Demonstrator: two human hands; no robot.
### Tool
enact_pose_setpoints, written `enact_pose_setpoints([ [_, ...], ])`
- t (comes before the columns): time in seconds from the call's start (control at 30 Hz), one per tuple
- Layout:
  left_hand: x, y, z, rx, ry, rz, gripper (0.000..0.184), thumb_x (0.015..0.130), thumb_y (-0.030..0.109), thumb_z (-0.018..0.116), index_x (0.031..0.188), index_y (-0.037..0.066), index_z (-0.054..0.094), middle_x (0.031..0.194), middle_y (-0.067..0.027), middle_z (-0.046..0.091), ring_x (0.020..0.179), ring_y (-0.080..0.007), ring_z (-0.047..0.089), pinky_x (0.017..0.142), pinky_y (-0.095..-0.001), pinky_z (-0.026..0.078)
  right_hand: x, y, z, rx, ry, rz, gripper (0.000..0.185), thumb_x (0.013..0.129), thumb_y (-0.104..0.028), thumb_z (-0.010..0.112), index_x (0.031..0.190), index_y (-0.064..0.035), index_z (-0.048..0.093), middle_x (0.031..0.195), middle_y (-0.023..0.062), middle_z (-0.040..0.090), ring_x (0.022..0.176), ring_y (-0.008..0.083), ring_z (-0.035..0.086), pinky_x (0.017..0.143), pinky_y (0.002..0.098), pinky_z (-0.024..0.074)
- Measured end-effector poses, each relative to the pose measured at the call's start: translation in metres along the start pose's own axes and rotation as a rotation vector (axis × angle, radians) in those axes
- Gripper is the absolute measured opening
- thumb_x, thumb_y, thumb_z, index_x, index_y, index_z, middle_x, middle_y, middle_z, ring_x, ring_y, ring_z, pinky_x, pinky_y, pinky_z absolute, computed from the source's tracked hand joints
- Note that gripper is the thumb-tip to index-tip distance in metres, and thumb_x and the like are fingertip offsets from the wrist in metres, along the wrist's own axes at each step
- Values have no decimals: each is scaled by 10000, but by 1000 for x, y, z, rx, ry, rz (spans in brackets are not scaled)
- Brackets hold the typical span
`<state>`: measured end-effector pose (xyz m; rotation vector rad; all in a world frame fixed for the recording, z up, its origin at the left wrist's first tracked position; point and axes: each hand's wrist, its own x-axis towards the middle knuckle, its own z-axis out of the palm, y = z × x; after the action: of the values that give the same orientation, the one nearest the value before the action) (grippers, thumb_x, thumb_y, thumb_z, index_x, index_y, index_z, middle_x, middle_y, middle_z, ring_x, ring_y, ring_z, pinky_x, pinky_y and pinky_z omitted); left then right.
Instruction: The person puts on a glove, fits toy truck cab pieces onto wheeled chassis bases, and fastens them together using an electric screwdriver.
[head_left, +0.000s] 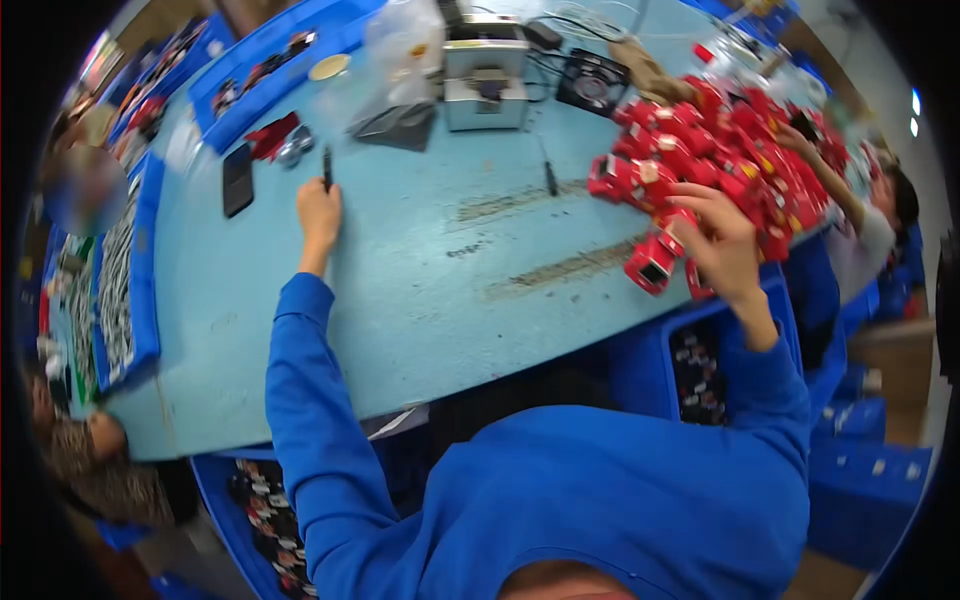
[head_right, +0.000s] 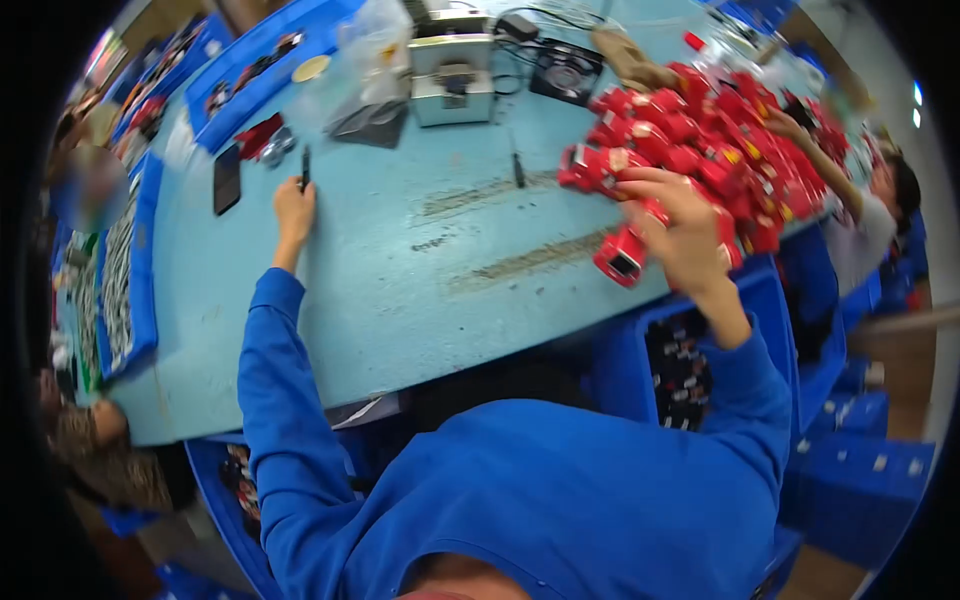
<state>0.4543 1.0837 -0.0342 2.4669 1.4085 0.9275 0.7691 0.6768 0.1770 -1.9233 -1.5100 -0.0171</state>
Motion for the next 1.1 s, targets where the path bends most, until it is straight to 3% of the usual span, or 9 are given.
enact_pose_setpoints([
  [0.07, 7, 7, 0, -72, 65, 40, 291, 800, 143, 606, 1035, -28, 583, 927, -228, 602, 846, -384, 568, 783, -442, 447, -64, 56, -31, 129, 293, 344, 157, 849, -28, 596, 987, 30, 640, 964, 93, 656, 909, 145, 611, 786, 253, 483],
  [0.17, -15, 49, -23, -153, 28, 200, 340, 794, 148, 631, 1083, -18, 564, 989, -219, 591, 924, -371, 548, 844, -418, 430, -150, 35, -36, 275, 276, 682, 154, 840, -48, 605, 974, 25, 629, 881, 60, 651, 771, 95, 590, 718, 225, 476],
  [0.3, -107, 88, -63, -195, -269, 513, 411, 762, 142, 662, 1123, 1, 523, 1133, -218, 510, 1060, -382, 468, 924, -442, 387, -249, 26, 79, 756, -238, 1213, 191, 800, -138, 648, 907, 17, 679, 828, 79, 675, 750, 117, 625, 703, 264, 505],
  [0.37, -144, 98, -93, -191, -494, 620, 469, 737, 160, 682, 1146, 2, 514, 1213, -221, 464, 1115, -395, 435, 942, -456, 375, -272, 56, 167, 390, -206, 922, 240, 828, -195, 617, 947, 8, 664, 862, 99, 679, 733, 182, 626, 670, 324, 486],
  [0.4, -158, 98, -103, -156, -595, 676, 505, 723, 171, 692, 1162, 1, 511, 1254, -220, 442, 1138, -398, 422, 948, -459, 370, -271, 80, 189, 233, -381, 788, 274, 863, -242, 567, 964, -5, 658, 934, 102, 681, 829, 224, 637, 734, 343, 479],
  [0.43, -168, 93, -112, -143, -627, 680, 526, 721, 187, 692, 1177, 1, 506, 1273, -219, 434, 1151, -395, 416, 954, -457, 366, -264, 105, 205, 482, -738, 1290, 303, 893, -255, 509, 1019, -14, 643, 1034, 137, 660, 972, 239, 620, 857, 345, 452],
  [0.47, -176, 85, -121, -129, -656, 674, 548, 719, 204, 692, 1191, 2, 500, 1292, -218, 425, 1163, -393, 411, 959, -456, 362, -262, 124, 225, 539, -910, 1474, 303, 892, -253, 512, 1021, -12, 642, 1031, 138, 661, 970, 239, 621, 858, 345, 451],
  [0.77, -198, 39, -129, -89, -637, 610, 533, 743, 337, 648, 1183, 57, 543, 1307, -172, 453, 1114, -315, 456, 889, -439, 381, -254, 195, 302, 121, -785, 1201, 302, 886, -239, 537, 1040, 4, 631, 1006, 145, 663, 950, 236, 623, 864, 348, 445],
  [1.1, -186, 44, -133, -118, -648, 581, 421, 763, 208, 630, 1154, 63, 578, 1273, -144, 501, 1085, -280, 489, 889, -397, 382, -284, 172, 288, 171, -705, 1212, 309, 878, -222, 565, 1061, 21, 619, 978, 152, 665, 927, 234, 626, 872, 350, 439],
])
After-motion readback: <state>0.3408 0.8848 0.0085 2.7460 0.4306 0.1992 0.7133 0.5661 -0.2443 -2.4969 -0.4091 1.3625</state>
